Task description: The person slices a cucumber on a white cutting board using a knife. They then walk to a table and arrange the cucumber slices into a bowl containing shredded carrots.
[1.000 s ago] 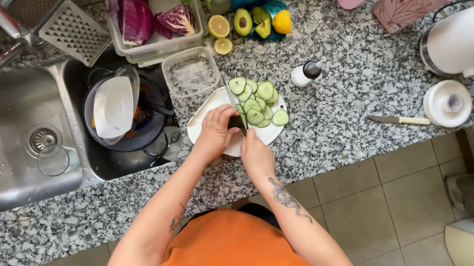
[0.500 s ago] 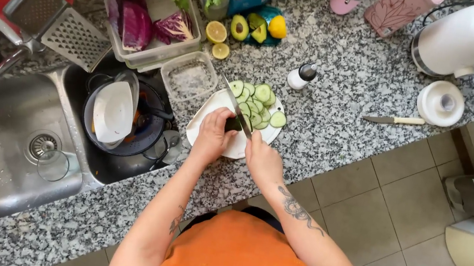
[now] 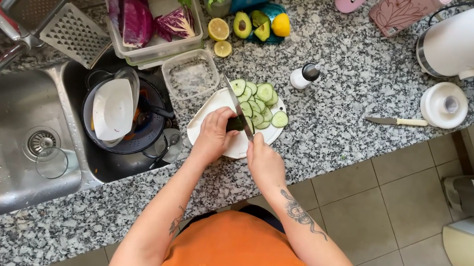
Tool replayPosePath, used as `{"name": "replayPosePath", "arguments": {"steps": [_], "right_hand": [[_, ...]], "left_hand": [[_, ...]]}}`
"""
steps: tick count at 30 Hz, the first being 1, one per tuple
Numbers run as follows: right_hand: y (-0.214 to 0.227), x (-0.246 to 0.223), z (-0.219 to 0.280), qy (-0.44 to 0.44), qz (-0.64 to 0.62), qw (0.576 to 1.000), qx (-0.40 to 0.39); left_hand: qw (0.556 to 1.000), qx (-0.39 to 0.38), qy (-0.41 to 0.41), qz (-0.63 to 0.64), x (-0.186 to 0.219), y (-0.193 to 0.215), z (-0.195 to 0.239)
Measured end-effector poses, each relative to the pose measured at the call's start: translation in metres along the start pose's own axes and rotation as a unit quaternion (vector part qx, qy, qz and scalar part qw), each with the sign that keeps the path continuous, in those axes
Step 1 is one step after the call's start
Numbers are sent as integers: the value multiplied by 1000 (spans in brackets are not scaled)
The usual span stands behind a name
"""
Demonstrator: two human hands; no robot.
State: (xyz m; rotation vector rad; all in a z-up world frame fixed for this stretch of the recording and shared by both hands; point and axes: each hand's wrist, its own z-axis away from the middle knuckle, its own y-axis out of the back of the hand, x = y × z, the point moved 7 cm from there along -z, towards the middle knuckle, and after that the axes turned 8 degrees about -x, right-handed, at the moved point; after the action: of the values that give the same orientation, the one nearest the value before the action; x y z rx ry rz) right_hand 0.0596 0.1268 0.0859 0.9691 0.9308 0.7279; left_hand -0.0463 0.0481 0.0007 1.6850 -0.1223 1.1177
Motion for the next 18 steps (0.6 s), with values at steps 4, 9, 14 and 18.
{"name": "replayPosePath", "arguments": {"steps": [4,9,14,18], "right_hand": [[-1,-1,-6,4,-4,1000,-9],[-3,-11,-28,22,-23,999,-16],[-11,-2,-7,16,1,998,-55],[-36,-1,-17,9,49,997,-60]], "left_hand": [[1000,3,-3,-2,0,4,-2],[1000,-1,-19,-8,4,2,1],[1000,-5,-20,-15,4,2,1],[1000,-9,-7,0,5,3,3]]}}
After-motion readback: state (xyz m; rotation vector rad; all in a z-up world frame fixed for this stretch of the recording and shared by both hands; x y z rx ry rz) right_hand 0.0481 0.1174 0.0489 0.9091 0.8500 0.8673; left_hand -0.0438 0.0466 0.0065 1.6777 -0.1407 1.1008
